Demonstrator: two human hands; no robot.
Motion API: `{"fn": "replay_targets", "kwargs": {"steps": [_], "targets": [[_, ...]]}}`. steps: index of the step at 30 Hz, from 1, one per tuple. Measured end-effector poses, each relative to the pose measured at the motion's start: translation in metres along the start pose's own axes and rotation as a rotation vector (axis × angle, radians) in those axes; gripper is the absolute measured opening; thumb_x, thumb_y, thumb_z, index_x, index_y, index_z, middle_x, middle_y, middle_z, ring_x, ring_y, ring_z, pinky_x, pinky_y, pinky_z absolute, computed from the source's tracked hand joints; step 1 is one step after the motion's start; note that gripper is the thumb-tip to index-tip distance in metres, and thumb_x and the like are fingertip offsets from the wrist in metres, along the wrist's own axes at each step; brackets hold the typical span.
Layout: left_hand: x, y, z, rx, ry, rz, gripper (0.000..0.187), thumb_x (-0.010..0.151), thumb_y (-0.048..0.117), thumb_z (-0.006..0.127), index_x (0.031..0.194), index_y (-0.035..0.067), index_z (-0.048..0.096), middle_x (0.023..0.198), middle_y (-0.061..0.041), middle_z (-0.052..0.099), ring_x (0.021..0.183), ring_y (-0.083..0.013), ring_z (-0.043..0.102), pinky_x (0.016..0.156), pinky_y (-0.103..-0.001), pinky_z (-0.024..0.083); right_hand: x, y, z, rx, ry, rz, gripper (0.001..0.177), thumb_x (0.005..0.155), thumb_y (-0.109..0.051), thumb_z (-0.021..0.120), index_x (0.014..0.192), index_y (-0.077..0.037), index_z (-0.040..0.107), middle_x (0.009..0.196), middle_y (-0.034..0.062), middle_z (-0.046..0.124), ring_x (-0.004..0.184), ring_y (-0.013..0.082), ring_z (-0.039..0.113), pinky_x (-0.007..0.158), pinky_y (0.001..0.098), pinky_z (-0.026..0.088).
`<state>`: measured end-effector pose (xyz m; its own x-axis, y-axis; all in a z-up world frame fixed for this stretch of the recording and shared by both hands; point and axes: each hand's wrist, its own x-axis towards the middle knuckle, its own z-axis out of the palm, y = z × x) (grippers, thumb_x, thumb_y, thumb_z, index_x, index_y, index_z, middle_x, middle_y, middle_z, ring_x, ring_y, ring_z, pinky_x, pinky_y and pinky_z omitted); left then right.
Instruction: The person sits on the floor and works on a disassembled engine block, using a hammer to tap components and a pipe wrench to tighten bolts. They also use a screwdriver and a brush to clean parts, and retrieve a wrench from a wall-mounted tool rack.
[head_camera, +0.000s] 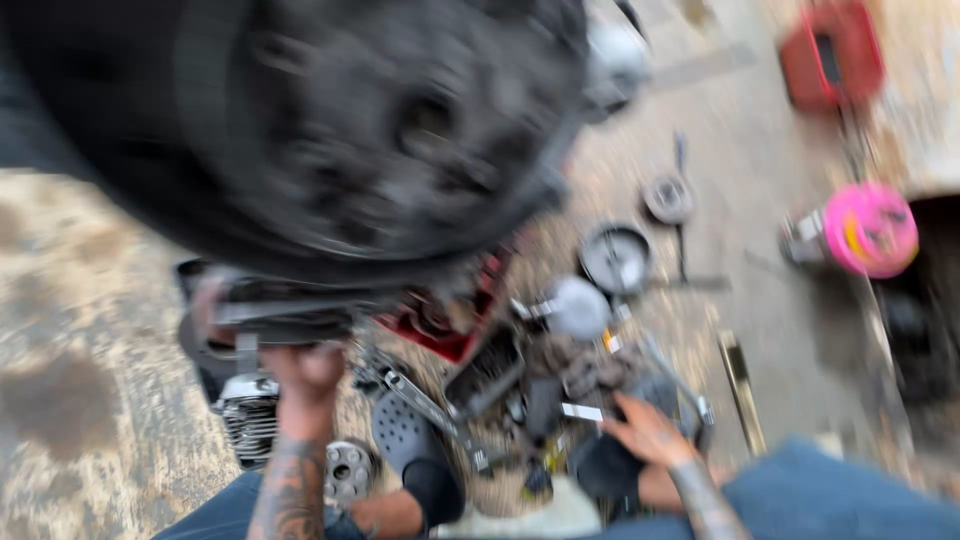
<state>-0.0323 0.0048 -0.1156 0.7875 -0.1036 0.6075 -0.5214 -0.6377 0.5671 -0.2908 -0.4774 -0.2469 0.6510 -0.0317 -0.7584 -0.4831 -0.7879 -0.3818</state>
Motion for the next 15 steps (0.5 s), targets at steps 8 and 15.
{"fn": "replay_targets", "kwargs": {"steps": [8, 15], "targets": [[0.004, -0.034, -0.025, -0.205, 0.087, -0.013, 0.056, 0.111, 0.034, 0.031, 0.153, -0.001, 0.022, 0.152, -0.035, 0.033, 0.14, -0.0533, 0.041, 0.119, -0.066, 0.037, -0.052, -0.033, 0.032, -0.207, 0.23, -0.382, 0.066, 0.079, -0.024, 0.073, 0.136, -0.007, 0.045, 0.114, 0.0177, 0.057, 0.095, 0.0407, 0.06, 0.081, 0.05, 0.049], [-0.007, -0.065, -0.046, 0.191, -0.156, 0.182, 0.032, 0.135, 0.008, 0.036, 0.131, -0.02, 0.051, 0.123, -0.035, 0.071, 0.092, -0.0399, 0.067, 0.082, -0.045, 0.056, -0.038, -0.022, 0.022, 0.147, 0.144, -0.157, 0.037, 0.094, -0.03, 0.064, 0.125, -0.01, 0.059, 0.114, 0.0144, 0.062, 0.107, 0.0354, 0.063, 0.097, 0.047, 0.049]]}}
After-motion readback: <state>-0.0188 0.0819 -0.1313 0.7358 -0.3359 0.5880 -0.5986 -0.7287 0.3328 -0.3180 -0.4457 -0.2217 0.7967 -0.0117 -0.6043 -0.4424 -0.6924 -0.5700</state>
